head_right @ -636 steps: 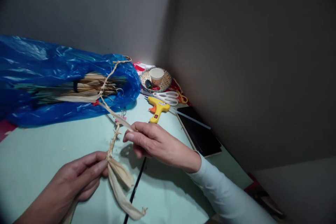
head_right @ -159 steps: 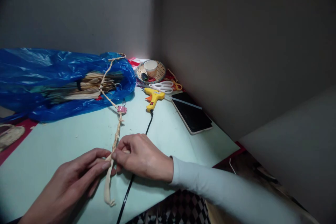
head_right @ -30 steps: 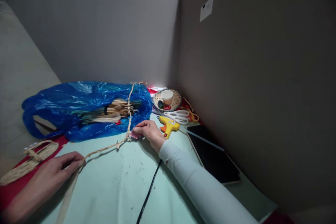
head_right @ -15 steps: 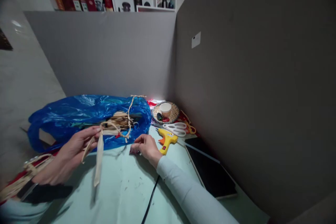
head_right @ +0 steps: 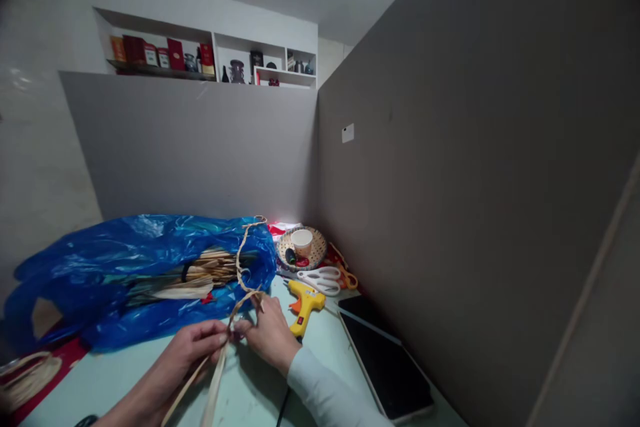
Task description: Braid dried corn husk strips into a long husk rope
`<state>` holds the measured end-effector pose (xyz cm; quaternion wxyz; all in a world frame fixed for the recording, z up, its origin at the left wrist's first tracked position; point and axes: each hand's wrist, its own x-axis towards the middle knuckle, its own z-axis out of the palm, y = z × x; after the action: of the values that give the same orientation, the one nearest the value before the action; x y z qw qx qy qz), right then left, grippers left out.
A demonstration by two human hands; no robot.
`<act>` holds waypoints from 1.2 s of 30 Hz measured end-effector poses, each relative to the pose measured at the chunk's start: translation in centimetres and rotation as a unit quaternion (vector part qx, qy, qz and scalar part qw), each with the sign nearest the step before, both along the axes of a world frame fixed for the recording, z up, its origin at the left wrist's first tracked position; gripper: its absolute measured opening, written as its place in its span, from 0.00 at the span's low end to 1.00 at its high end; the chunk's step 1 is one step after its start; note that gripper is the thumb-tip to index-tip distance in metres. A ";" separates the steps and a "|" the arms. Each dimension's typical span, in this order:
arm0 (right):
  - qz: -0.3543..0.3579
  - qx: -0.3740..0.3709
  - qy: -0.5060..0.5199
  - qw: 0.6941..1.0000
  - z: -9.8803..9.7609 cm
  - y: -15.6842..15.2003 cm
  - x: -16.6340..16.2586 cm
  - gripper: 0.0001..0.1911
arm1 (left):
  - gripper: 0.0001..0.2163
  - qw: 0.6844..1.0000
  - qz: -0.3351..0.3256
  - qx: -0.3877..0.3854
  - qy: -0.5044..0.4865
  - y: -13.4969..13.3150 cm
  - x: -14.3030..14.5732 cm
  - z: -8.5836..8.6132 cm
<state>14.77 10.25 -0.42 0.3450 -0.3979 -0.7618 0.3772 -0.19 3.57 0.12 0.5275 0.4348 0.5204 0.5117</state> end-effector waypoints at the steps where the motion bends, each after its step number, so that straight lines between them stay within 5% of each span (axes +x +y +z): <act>1: -0.004 0.000 0.014 1.000 0.3 0.1 0.2 0.22 | 0.15 1.000 -0.002 -0.003 0.012 -0.2 -0.1 -0.5; 4: -0.009 -0.023 0.077 0.997 1.4 1.0 0.7 0.16 | 0.14 0.999 -0.009 -0.005 0.049 -0.8 -0.4 -0.7; 9: 0.004 -0.129 0.169 0.977 3.1 2.0 2.4 0.21 | 0.13 0.996 -0.011 -0.009 0.089 -1.3 -0.4 0.4; 18: 0.270 -0.297 0.224 0.888 5.0 -0.2 4.2 0.21 | 0.12 0.975 0.034 0.014 0.218 -2.7 0.1 3.4; 22: 0.234 -0.287 0.306 0.877 5.0 -0.4 3.8 0.07 | 0.12 0.960 0.053 0.027 0.273 -3.5 1.0 4.1; 29: 0.197 -0.271 0.261 0.905 5.6 0.1 4.4 0.05 | 0.12 0.961 0.052 -0.007 0.273 -5.0 1.6 4.6; 36: 0.194 -0.264 0.288 0.900 6.0 -0.3 4.3 0.09 | 0.15 0.950 -0.005 -0.002 0.312 -5.4 0.8 4.0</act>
<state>19.09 9.97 5.54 0.3517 -0.1932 -0.5633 0.7222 0.60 -1.81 4.13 0.3416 0.5743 0.6582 0.3468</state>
